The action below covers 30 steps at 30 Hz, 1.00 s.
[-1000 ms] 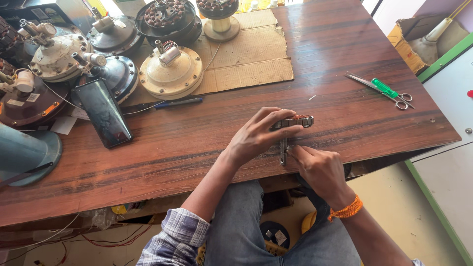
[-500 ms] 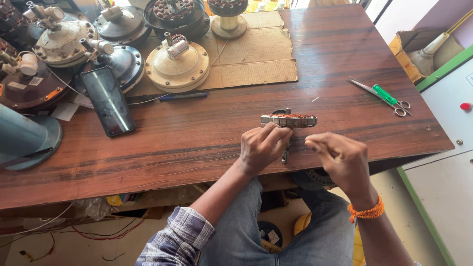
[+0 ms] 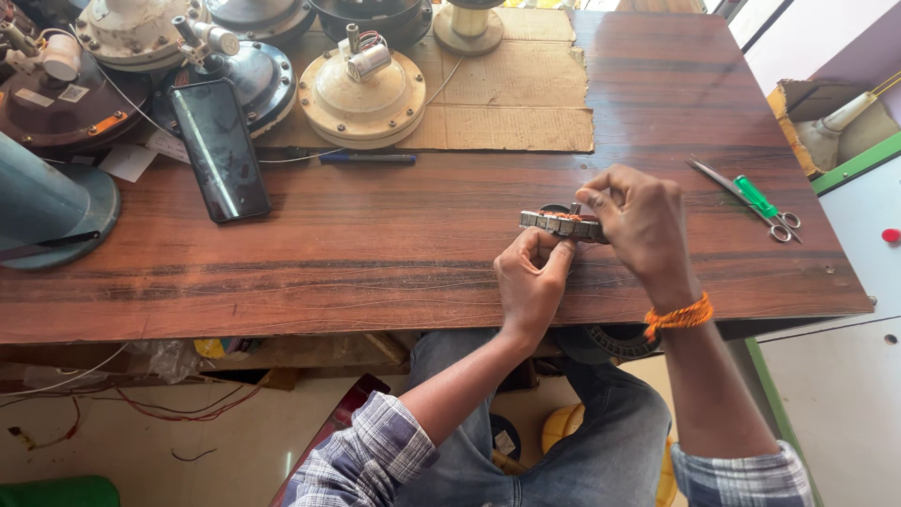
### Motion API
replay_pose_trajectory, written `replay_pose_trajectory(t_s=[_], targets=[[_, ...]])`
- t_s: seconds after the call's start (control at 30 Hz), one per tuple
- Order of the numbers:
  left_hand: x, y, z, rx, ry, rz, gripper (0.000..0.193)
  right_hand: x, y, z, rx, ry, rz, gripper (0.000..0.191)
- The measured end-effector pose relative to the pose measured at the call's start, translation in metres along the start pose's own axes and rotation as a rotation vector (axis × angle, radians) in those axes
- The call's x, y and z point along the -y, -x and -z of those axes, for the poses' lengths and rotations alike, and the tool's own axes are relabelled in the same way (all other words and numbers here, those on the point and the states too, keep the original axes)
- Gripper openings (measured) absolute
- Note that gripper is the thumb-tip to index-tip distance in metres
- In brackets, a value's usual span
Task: The person works on a small electric motor armature at a workbench, winding and adjusting copper wire around its segments by hand and pressing the windings into place. Near the end they pick up a green-handled screwdriver and use it on the armature while steadying it with the other hand.
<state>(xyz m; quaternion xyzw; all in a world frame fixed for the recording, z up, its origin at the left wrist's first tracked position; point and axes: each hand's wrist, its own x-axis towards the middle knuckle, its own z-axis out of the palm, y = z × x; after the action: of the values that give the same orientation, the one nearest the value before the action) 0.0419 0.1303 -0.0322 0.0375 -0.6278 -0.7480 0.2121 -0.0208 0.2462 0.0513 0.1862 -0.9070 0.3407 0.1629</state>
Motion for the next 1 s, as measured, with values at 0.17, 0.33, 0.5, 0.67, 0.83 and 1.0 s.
replay_pose_trajectory(t_s=[0.17, 0.33, 0.5, 0.67, 0.83, 1.0], targets=[[-0.024, 0.003, 0.011, 0.045, -0.311, -0.082, 0.009, -0.028, -0.011, 0.004, 0.009, 0.03, -0.134, 0.012], [-0.039, -0.026, 0.027, 0.196, -0.608, -0.868, 0.028, -0.054, 0.001, 0.018, -0.021, -0.019, -0.267, 0.011], [-0.025, -0.078, 0.024, 0.644, -0.598, -0.843, 0.04, -0.054, 0.032, 0.049, -0.073, -0.343, -0.391, 0.011], [-0.011, -0.084, 0.026, 0.744, -0.536, -0.706, 0.041, -0.034, 0.067, 0.069, -0.004, -0.565, -0.372, 0.012], [-0.012, -0.081, 0.026, 0.724, -0.524, -0.706, 0.041, -0.014, 0.081, 0.064, 0.09, -0.525, -0.28, 0.01], [-0.015, -0.079, 0.027, 0.71, -0.569, -0.718, 0.04, 0.004, 0.094, 0.045, 0.139, -0.368, -0.3, 0.006]])
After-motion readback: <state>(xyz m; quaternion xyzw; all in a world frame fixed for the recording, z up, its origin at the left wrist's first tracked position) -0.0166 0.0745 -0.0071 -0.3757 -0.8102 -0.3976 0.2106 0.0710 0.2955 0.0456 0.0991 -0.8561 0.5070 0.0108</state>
